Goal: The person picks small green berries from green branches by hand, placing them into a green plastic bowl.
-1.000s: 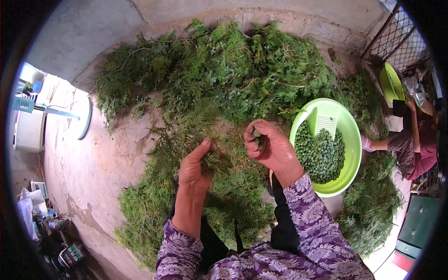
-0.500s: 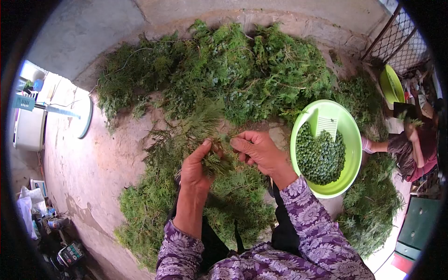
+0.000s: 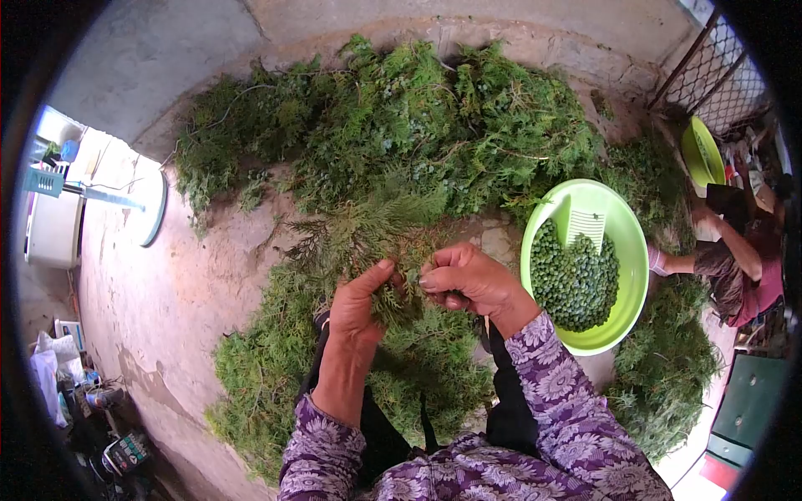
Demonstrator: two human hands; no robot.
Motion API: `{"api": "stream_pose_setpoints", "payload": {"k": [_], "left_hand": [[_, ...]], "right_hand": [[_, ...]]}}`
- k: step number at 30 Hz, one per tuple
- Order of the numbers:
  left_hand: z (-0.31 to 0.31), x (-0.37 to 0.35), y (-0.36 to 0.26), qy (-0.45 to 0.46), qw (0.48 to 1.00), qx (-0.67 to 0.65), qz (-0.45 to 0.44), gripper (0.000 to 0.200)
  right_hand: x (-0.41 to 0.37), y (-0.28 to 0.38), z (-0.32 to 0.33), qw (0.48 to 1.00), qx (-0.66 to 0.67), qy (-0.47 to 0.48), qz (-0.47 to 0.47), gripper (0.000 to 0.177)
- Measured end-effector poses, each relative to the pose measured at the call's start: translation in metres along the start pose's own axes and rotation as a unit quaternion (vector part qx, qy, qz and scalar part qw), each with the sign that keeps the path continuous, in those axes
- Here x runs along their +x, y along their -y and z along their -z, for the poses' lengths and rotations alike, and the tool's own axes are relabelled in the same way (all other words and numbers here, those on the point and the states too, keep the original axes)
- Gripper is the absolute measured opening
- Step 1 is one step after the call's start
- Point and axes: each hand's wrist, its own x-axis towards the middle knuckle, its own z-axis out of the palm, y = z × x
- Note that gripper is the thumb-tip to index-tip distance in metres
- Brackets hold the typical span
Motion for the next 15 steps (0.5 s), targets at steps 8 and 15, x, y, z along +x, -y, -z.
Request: {"api": "stream_pose_setpoints", "payload": {"k": [8, 15], "left_hand": [[0.018, 0.014, -0.011, 0.085, 0.989, -0.110, -0.056, 0.012], [0.023, 0.012, -0.010, 0.097, 0.984, -0.151, -0.013, 0.014]], "right_hand": [[-0.018, 0.005, -0.007, 0.999, 0.016, 0.046, 0.012, 0.011], [-0.015, 0.009, -0.011, 0.990, 0.107, -0.024, 0.091, 0.023]]}}
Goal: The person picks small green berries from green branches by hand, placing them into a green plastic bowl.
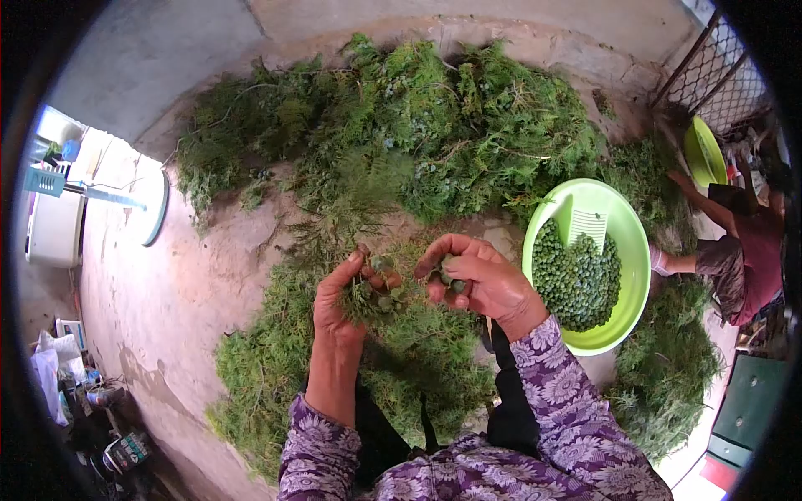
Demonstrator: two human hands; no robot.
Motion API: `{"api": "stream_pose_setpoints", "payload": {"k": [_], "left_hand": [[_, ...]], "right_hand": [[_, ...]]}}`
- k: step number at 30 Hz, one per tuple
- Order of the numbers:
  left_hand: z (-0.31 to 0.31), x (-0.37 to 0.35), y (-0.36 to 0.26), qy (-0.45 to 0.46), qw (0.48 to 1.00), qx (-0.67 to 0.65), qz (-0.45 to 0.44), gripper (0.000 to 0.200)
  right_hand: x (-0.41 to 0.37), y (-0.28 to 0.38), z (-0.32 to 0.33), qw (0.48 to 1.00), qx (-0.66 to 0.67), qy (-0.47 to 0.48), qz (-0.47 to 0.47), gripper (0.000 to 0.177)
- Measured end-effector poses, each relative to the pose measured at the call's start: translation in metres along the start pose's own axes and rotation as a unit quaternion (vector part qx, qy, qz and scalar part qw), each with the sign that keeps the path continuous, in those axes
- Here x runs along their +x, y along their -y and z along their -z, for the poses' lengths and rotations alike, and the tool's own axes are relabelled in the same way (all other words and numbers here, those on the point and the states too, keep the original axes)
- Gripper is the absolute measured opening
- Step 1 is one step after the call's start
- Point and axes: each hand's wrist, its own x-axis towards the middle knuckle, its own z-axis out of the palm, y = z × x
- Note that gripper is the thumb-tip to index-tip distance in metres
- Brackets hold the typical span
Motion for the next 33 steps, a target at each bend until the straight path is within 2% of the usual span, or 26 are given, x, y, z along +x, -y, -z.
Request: {"api": "stream_pose_setpoints", "payload": {"k": [4, 6, 7, 9, 11, 13, 16, 19, 20, 21, 22, 24, 27, 33], "left_hand": [[-0.014, -0.005, 0.007, -0.001, 1.000, -0.009, 0.008, 0.015], [-0.017, -0.008, 0.010, -0.057, 0.997, 0.023, 0.039, 0.016], [-0.017, -0.009, 0.011, -0.044, 0.997, 0.042, 0.040, 0.017], [-0.014, -0.007, 0.012, -0.029, 0.998, 0.031, 0.045, 0.017], [-0.014, -0.007, 0.012, -0.014, 0.998, 0.019, 0.050, 0.017], [-0.021, -0.011, 0.013, -0.062, 0.996, 0.046, 0.046, 0.017], [-0.016, -0.007, 0.013, -0.051, 0.997, 0.022, 0.052, 0.016], [-0.012, -0.003, 0.008, -0.094, 0.995, 0.042, 0.006, 0.016], [-0.011, -0.003, 0.006, -0.093, 0.995, 0.042, 0.005, 0.016], [-0.010, -0.003, 0.004, -0.053, 0.998, 0.035, -0.009, 0.014], [-0.010, -0.003, 0.003, -0.012, 0.999, 0.028, -0.022, 0.013], [-0.008, -0.002, 0.003, -0.009, 0.999, 0.046, -0.025, 0.013], [-0.009, -0.002, 0.005, -0.024, 0.996, 0.082, -0.033, 0.012], [-0.009, -0.003, 0.004, -0.071, 0.980, 0.170, -0.074, 0.012]], "right_hand": [[0.011, -0.010, 0.008, 0.997, -0.079, -0.003, -0.015, 0.026], [0.013, -0.015, 0.000, 0.995, -0.093, -0.018, -0.001, 0.026], [0.014, -0.017, -0.003, 0.996, -0.092, -0.018, -0.001, 0.026], [0.015, -0.021, -0.006, 0.989, -0.127, 0.005, 0.075, 0.026], [0.015, -0.021, -0.009, 0.989, -0.130, -0.008, 0.074, 0.024], [0.015, -0.020, -0.010, 0.988, -0.132, -0.022, 0.074, 0.023], [0.015, -0.021, -0.007, 0.983, -0.161, -0.040, 0.075, 0.018], [0.010, -0.016, 0.004, 0.991, -0.124, 0.011, 0.042, 0.015], [0.006, -0.011, 0.005, 0.996, -0.072, 0.039, 0.019, 0.016], [0.004, -0.007, 0.003, 0.998, -0.019, 0.067, -0.005, 0.017], [0.001, -0.005, -0.003, 0.998, -0.020, 0.067, -0.005, 0.017], [-0.004, -0.003, -0.016, 0.999, 0.029, -0.010, 0.024, 0.022], [-0.002, -0.003, -0.011, 0.999, 0.025, 0.015, 0.019, 0.020], [0.005, -0.006, -0.001, 0.999, 0.049, -0.004, -0.024, 0.022]]}}
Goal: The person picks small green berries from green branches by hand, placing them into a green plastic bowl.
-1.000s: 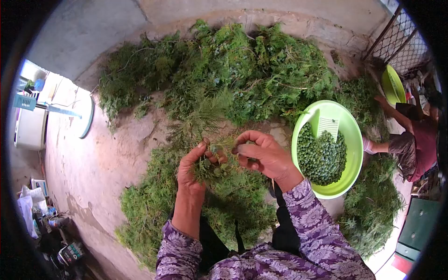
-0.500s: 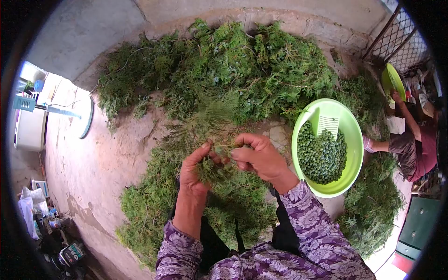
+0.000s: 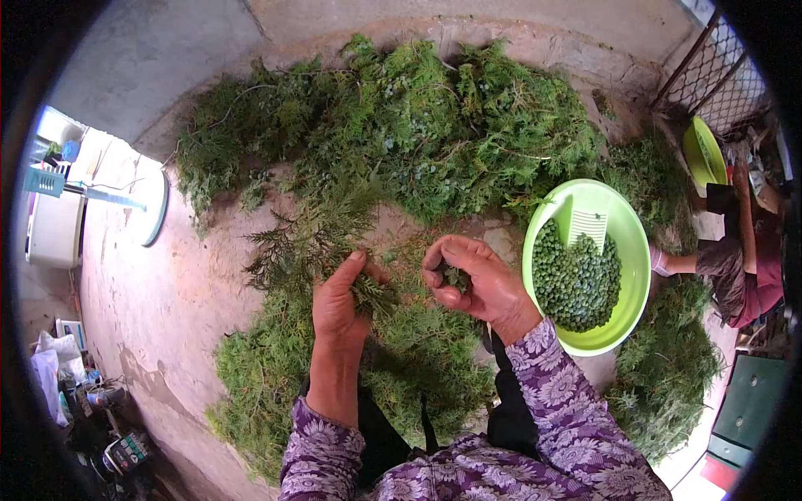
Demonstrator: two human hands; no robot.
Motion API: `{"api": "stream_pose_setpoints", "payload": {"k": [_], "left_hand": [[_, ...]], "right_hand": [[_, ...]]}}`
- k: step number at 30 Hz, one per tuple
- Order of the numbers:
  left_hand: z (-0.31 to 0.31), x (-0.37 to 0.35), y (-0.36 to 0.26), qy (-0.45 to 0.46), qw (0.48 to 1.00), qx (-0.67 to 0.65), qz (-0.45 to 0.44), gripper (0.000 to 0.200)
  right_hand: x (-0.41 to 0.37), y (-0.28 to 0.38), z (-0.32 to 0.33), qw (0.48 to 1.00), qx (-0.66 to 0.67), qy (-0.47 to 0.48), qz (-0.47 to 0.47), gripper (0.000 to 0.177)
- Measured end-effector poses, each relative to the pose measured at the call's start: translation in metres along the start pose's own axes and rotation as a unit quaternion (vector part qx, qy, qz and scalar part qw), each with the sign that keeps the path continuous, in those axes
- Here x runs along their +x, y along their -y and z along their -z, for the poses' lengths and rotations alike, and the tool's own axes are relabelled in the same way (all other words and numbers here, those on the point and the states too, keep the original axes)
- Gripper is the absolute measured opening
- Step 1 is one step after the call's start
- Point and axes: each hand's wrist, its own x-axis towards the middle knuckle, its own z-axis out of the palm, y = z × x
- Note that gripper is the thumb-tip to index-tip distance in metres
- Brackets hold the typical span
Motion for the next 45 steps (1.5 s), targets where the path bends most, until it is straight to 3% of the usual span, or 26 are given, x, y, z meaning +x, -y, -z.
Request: {"api": "stream_pose_setpoints", "payload": {"k": [4, 8, 10, 14, 16, 17, 19, 20, 21, 22, 24, 25, 27, 30, 35, 38, 40, 42, 45], "left_hand": [[-0.008, -0.003, 0.005, -0.059, 0.993, 0.072, -0.069, 0.012], [-0.014, -0.006, 0.010, -0.075, 0.993, 0.076, -0.046, 0.020], [-0.014, -0.004, 0.017, 0.010, 0.980, 0.151, -0.133, 0.025], [-0.026, -0.011, 0.019, 0.045, 0.981, 0.175, -0.064, 0.026], [-0.023, -0.011, 0.024, 0.047, 0.950, 0.289, -0.104, 0.033], [0.004, 0.004, 0.043, 0.047, 0.950, 0.290, -0.104, 0.033], [0.080, 0.043, 0.094, 0.082, 0.846, 0.494, -0.185, 0.034], [0.075, 0.035, 0.093, 0.084, 0.845, 0.495, -0.185, 0.034], [0.065, 0.022, 0.087, 0.104, 0.957, 0.251, -0.101, 0.034], [0.057, 0.013, 0.082, 0.116, 0.993, -0.013, -0.008, 0.034], [0.047, 0.006, 0.076, 0.113, 0.994, 0.004, -0.007, 0.034], [0.043, 0.004, 0.074, 0.109, 0.994, 0.020, -0.006, 0.033], [0.036, 0.002, 0.069, 0.101, 0.994, 0.051, -0.007, 0.032], [0.025, 0.003, 0.061, 0.090, 0.991, 0.098, -0.009, 0.031], [-0.004, -0.002, 0.039, 0.073, 0.984, 0.160, -0.012, 0.030], [-0.025, -0.008, 0.026, 0.086, 0.992, 0.091, 0.024, 0.026], [-0.026, -0.009, 0.025, 0.167, 0.984, 0.017, 0.058, 0.023], [-0.027, -0.010, 0.023, 0.153, 0.987, 0.025, 0.051, 0.023], [-0.025, -0.010, 0.022, 0.125, 0.991, 0.045, 0.033, 0.023]], "right_hand": [[0.004, -0.004, 0.003, 1.000, -0.010, -0.009, 0.009, 0.028], [0.010, -0.008, 0.003, 0.998, -0.011, -0.062, -0.005, 0.034], [0.012, -0.009, 0.003, 0.997, -0.024, -0.074, -0.017, 0.039], [0.015, -0.016, 0.007, 0.996, -0.036, -0.081, -0.009, 0.045], [0.015, -0.020, 0.004, 0.995, -0.044, -0.085, -0.004, 0.048], [0.014, -0.023, 0.001, 0.993, -0.074, -0.085, 0.042, 0.051], [0.013, -0.030, 0.012, 0.987, -0.103, -0.086, 0.091, 0.055], [0.017, -0.041, 0.033, 0.913, -0.343, -0.069, 0.209, 0.056], [0.019, -0.048, 0.045, 0.769, -0.558, -0.048, 0.310, 0.058], [0.018, -0.051, 0.047, 0.769, -0.557, -0.049, 0.310, 0.058], [0.018, -0.055, 0.048, 0.853, -0.438, -0.047, 0.281, 0.055], [0.013, -0.042, 0.032, 0.853, -0.438, -0.048, 0.281, 0.055], [0.004, -0.014, 0.003, 0.931, -0.335, -0.142, 0.025, 0.048], [0.010, -0.018, 0.015, 0.944, -0.323, -0.058, 0.016, 0.041], [0.010, -0.016, 0.010, 0.967, -0.237, -0.096, -0.012, 0.034], [0.010, -0.014, 0.003, 0.971, -0.198, -0.135, -0.019, 0.034], [0.009, -0.013, 0.002, 0.977, -0.155, -0.147, -0.020, 0.035], [0.008, -0.010, 0.005, 0.988, -0.118, -0.098, -0.029, 0.036], [0.009, -0.012, 0.003, 0.987, -0.110, -0.114, -0.012, 0.038]]}}
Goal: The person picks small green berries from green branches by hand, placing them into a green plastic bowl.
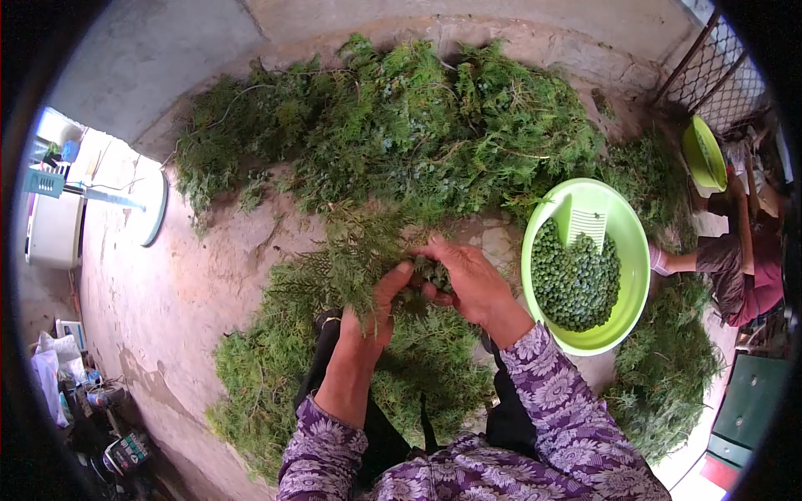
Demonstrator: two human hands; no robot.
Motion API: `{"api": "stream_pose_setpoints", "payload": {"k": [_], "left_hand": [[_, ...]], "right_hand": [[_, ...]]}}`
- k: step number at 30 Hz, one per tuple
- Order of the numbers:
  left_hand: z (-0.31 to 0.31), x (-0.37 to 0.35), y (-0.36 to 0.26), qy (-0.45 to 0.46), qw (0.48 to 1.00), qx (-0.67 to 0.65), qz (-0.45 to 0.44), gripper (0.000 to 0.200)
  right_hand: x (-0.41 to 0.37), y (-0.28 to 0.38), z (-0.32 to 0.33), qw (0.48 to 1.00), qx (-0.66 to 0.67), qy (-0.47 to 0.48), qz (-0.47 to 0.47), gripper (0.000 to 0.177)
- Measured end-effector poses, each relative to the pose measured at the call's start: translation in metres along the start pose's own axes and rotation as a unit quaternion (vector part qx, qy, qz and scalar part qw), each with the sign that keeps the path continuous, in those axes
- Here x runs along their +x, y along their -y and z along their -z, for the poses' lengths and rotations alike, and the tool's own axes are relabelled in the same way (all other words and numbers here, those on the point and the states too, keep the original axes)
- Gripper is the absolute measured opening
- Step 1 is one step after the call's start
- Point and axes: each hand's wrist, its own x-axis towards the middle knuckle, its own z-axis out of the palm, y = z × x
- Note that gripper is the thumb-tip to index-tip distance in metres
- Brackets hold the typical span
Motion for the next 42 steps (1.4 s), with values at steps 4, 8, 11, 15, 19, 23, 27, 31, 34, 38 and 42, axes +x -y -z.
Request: {"api": "stream_pose_setpoints", "payload": {"k": [4, 8, 11, 15, 19, 23, 27, 31, 34, 38, 42], "left_hand": [[-0.011, -0.003, -0.006, -0.085, 0.996, 0.013, -0.018, 0.025], [0.005, 0.004, 0.007, -0.029, 0.997, 0.051, -0.052, 0.022], [0.000, 0.000, 0.005, -0.049, 0.997, 0.039, -0.043, 0.019], [0.010, 0.003, 0.009, -0.042, 0.998, 0.029, -0.021, 0.020], [0.009, 0.004, 0.009, -0.034, 0.999, 0.010, -0.022, 0.019], [0.003, 0.002, 0.005, -0.081, 0.996, 0.011, -0.038, 0.020], [0.018, 0.004, 0.005, -0.115, 0.993, 0.020, -0.031, 0.023], [0.027, 0.007, 0.013, -0.142, 0.975, 0.131, -0.110, 0.021], [0.012, 0.001, 0.006, -0.141, 0.978, 0.108, -0.112, 0.018], [0.013, 0.000, 0.007, -0.108, 0.978, 0.100, -0.149, 0.019], [0.029, 0.007, 0.019, -0.100, 0.989, 0.074, -0.083, 0.020]], "right_hand": [[0.007, -0.009, 0.000, 0.998, -0.042, -0.011, 0.034, 0.036], [0.009, -0.012, 0.004, 0.995, -0.060, 0.015, 0.077, 0.027], [0.006, -0.008, 0.004, 0.997, -0.050, 0.010, 0.050, 0.022], [0.001, -0.001, -0.001, 0.999, -0.048, -0.003, 0.011, 0.018], [0.003, -0.002, 0.002, 1.000, -0.024, -0.002, 0.013, 0.014], [0.005, 0.001, 0.017, 0.997, 0.059, 0.033, 0.029, 0.015], [0.007, 0.003, 0.027, 0.979, 0.181, 0.086, 0.035, 0.016], [0.006, 0.003, 0.019, 0.976, 0.207, 0.063, -0.001, 0.016], [0.010, 0.001, 0.019, 0.979, 0.191, 0.062, -0.010, 0.030], [0.010, 0.006, 0.008, 0.985, 0.169, 0.004, -0.027, 0.042], [0.015, -0.002, 0.008, 0.983, 0.179, -0.009, -0.026, 0.044]]}}
